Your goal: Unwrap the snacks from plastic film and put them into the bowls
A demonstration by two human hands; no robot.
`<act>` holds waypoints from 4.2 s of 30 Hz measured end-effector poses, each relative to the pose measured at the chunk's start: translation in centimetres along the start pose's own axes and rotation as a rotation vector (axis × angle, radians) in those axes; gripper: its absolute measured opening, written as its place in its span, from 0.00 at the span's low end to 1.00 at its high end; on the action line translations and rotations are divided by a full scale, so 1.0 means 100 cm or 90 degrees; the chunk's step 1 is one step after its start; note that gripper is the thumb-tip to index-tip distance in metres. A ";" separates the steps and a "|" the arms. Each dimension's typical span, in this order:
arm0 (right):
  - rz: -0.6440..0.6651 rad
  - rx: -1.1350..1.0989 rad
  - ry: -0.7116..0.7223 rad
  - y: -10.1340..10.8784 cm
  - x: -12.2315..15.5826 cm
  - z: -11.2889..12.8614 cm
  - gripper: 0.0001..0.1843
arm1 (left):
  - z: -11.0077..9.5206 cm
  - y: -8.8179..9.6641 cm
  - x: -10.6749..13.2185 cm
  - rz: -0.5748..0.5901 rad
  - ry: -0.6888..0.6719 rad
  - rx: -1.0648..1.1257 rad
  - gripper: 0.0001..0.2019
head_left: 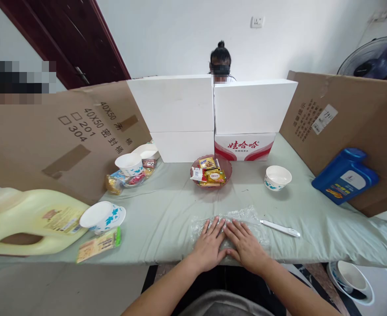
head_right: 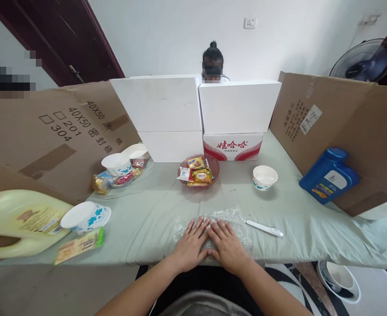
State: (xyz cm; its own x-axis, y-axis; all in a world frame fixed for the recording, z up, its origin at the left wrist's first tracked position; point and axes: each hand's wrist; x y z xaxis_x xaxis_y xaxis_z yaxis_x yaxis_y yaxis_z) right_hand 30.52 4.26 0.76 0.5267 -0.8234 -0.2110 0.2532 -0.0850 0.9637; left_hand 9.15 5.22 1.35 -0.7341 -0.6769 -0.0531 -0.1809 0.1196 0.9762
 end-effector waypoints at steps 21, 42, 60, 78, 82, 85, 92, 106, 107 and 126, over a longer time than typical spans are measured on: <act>-0.085 -0.129 -0.026 0.027 0.086 -0.031 0.12 | 0.032 0.020 0.091 -0.211 -0.100 0.137 0.08; -0.208 0.093 -0.222 0.019 0.019 -0.028 0.20 | 0.020 0.022 0.011 -0.253 0.271 -0.116 0.14; -0.095 0.079 -0.029 0.007 0.113 -0.023 0.26 | -0.013 0.012 0.034 -0.043 0.093 -0.012 0.21; 0.177 -0.381 -0.063 0.127 0.028 -0.015 0.10 | -0.042 -0.009 0.021 -0.099 -0.122 0.202 0.13; 0.156 -0.305 -0.071 0.091 -0.029 -0.017 0.13 | -0.040 -0.006 0.019 -0.086 -0.123 0.205 0.14; 0.141 -0.170 -0.049 0.052 -0.069 -0.014 0.13 | -0.039 -0.007 0.018 -0.091 -0.123 0.204 0.16; 0.095 -0.020 -0.032 0.004 -0.079 -0.013 0.13 | -0.043 -0.010 0.028 -0.252 -0.090 0.179 0.12; -0.166 0.039 -0.158 0.019 -0.060 -0.038 0.16 | -0.046 -0.034 0.015 -0.266 -0.143 0.017 0.10; -0.164 0.026 -0.123 0.020 -0.053 -0.036 0.16 | -0.046 -0.035 0.015 -0.276 -0.143 0.024 0.10; 0.052 -0.265 -0.006 0.025 0.033 0.008 0.24 | -0.048 -0.003 0.011 -0.383 -0.097 0.100 0.09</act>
State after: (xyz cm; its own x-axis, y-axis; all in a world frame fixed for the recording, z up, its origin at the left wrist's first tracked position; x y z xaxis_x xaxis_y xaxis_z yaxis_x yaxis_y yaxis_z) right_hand 32.26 0.90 2.58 0.5521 -0.8231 -0.1330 0.5174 0.2131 0.8288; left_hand 11.56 0.90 2.00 -0.5569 -0.5501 -0.6223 -0.6754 -0.1361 0.7248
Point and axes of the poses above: each hand's wrist, its own x-axis away from the middle knuckle, its own y-axis out of the back of the hand, z = x × y, and after that the axes turned 7 degrees about -y, right-handed
